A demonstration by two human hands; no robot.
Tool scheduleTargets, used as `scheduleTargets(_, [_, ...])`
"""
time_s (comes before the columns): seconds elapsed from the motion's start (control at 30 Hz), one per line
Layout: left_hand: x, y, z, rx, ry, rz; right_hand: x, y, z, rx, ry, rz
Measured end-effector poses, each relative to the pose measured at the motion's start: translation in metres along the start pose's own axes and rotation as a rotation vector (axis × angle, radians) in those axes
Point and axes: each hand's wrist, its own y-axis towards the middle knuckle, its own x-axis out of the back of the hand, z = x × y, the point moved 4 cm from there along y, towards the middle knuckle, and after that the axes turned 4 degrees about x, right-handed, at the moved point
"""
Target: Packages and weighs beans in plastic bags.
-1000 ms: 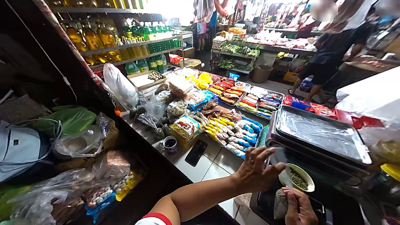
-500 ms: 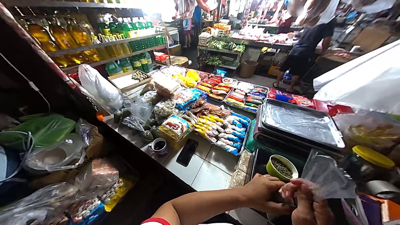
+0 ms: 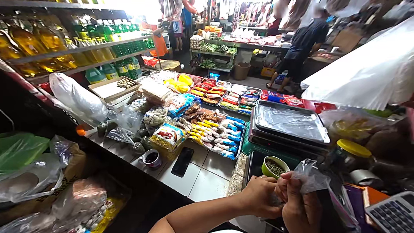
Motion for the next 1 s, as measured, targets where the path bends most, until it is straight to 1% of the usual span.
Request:
scheduleTargets(0.1, [-0.002, -0.001, 0.002, 0.032, 0.006, -0.012, 0.0, 0.0, -0.003, 0.027, -0.02, -0.018])
scheduleTargets(0.23, [-0.005, 0.0, 0.011, 0.055, 0.017, -0.042, -0.002, 0.0, -0.005, 0.02, 0.001, -0.032])
scheduleTargets(0.33, [-0.011, 0.003, 0.022, 0.067, 0.036, -0.014, -0.005, -0.004, -0.007, 0.005, 0.006, -0.025])
scheduleTargets(0.4, [-0.014, 0.004, 0.027, 0.075, 0.077, 0.043, -0.006, -0.007, -0.012, -0.003, -0.016, -0.022])
scheduleTargets(0.5, [-0.018, 0.006, 0.044, 0.107, 0.116, 0.185, -0.004, -0.011, -0.022, -0.054, -0.017, -0.025])
scheduleTargets(0.57, [-0.019, 0.007, 0.052, 0.118, 0.111, 0.217, -0.001, -0.011, -0.027, -0.07, 0.024, -0.036])
scheduleTargets(0.7, [-0.021, 0.009, 0.057, 0.134, 0.123, 0.257, 0.005, 0.001, -0.012, 0.023, 0.117, -0.066])
scheduleTargets(0.83, [-0.021, 0.009, 0.056, 0.218, 0.135, 0.28, 0.008, 0.003, 0.002, 0.121, 0.108, -0.044])
scheduleTargets(1.0, [-0.02, 0.011, 0.058, 0.269, 0.165, 0.349, 0.006, -0.002, 0.008, 0.18, 0.09, -0.021])
